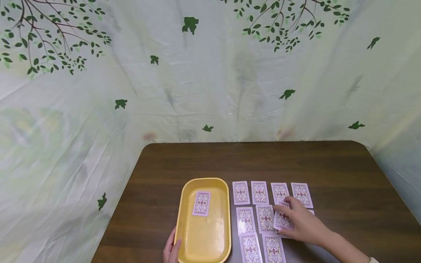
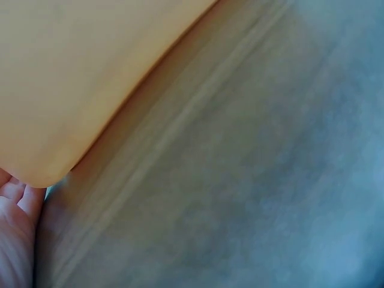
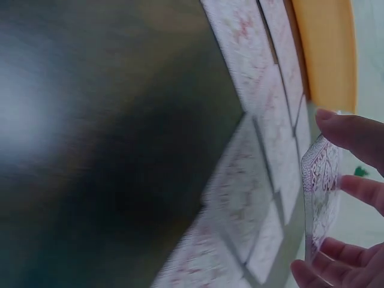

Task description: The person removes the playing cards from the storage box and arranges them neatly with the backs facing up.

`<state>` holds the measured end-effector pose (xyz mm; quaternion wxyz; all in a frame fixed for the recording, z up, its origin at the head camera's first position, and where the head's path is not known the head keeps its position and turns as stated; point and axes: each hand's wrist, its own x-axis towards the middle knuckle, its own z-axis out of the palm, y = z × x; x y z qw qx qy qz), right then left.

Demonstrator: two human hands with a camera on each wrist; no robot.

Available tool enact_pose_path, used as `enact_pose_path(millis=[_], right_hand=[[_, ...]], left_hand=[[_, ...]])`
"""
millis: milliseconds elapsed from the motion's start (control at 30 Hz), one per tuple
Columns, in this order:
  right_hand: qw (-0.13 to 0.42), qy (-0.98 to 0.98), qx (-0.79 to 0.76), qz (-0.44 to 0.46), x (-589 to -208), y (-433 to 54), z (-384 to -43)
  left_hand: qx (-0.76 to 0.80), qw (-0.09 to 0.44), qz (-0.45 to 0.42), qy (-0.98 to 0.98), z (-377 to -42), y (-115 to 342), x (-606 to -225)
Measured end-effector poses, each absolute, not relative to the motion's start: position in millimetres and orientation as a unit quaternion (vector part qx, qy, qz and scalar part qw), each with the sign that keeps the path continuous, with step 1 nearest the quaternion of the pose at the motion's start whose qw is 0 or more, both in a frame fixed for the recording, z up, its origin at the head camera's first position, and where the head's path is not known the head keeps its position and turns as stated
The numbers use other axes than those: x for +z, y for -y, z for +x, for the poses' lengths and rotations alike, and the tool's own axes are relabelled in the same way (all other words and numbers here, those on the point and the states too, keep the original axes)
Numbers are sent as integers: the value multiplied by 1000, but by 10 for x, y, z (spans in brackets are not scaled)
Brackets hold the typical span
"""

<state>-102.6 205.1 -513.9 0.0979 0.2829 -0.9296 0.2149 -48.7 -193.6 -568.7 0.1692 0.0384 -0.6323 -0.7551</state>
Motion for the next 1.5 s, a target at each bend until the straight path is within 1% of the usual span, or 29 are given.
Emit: enact_pose_path(millis=[133,233,400,600,633,667,733,800,833,867,900,933,967,1033,1067,1133,1200,1367,1500], right_hand=[[133,928,203,282,-5221,-2151,-880],[142,928,195,283,-5261,-2205,-769],[131,932,191,278,-5314,-2256,-586],[106,926,199,302,-5390,-2262,-447],[74,927,223,293,-5396,-2255,-440],[67,925,229,295,-5411,-2251,-434],[-8,921,283,268,-5418,-2245,-433],[-17,915,283,285,-5454,-2257,-434],[-54,913,307,263,-5457,-2259,-433],[-35,913,291,285,-5482,-2267,-427],[-31,911,292,291,-5503,-2273,-420],[3,909,268,320,-5531,-2284,-411],[50,905,239,347,-5566,-2296,-399],[92,896,228,370,-5619,-2306,-395],[146,886,198,394,-5660,-2315,-390],[187,874,178,413,-5707,-2330,-384],[203,869,173,417,-5742,-2340,-377],[193,866,193,419,-5774,-2362,-371],[209,852,208,433,-5811,-2370,-368]], left_hand=[[-763,175,24,622,-487,1932,-5686],[-765,176,16,620,-488,1932,-5687],[-759,168,25,628,-488,1936,-5689],[-753,161,50,636,-488,1934,-5682],[-754,161,50,635,-489,1935,-5680],[-753,161,52,635,-490,1935,-5678],[-753,163,53,635,-492,1934,-5680],[-754,162,52,634,-493,1935,-5679],[-754,163,51,635,-493,1936,-5681],[-752,163,54,637,-491,1935,-5681],[-751,164,54,637,-490,1935,-5682],[-752,164,52,636,-488,1935,-5681],[-754,163,50,634,-485,1935,-5680],[-754,160,52,634,-480,1934,-5679],[-755,158,53,634,-479,1933,-5677],[-759,155,52,631,-477,1935,-5674],[-758,151,56,633,-476,1935,-5672],[-754,150,55,637,-477,1943,-5678],[-753,153,52,638,-478,1947,-5685]])
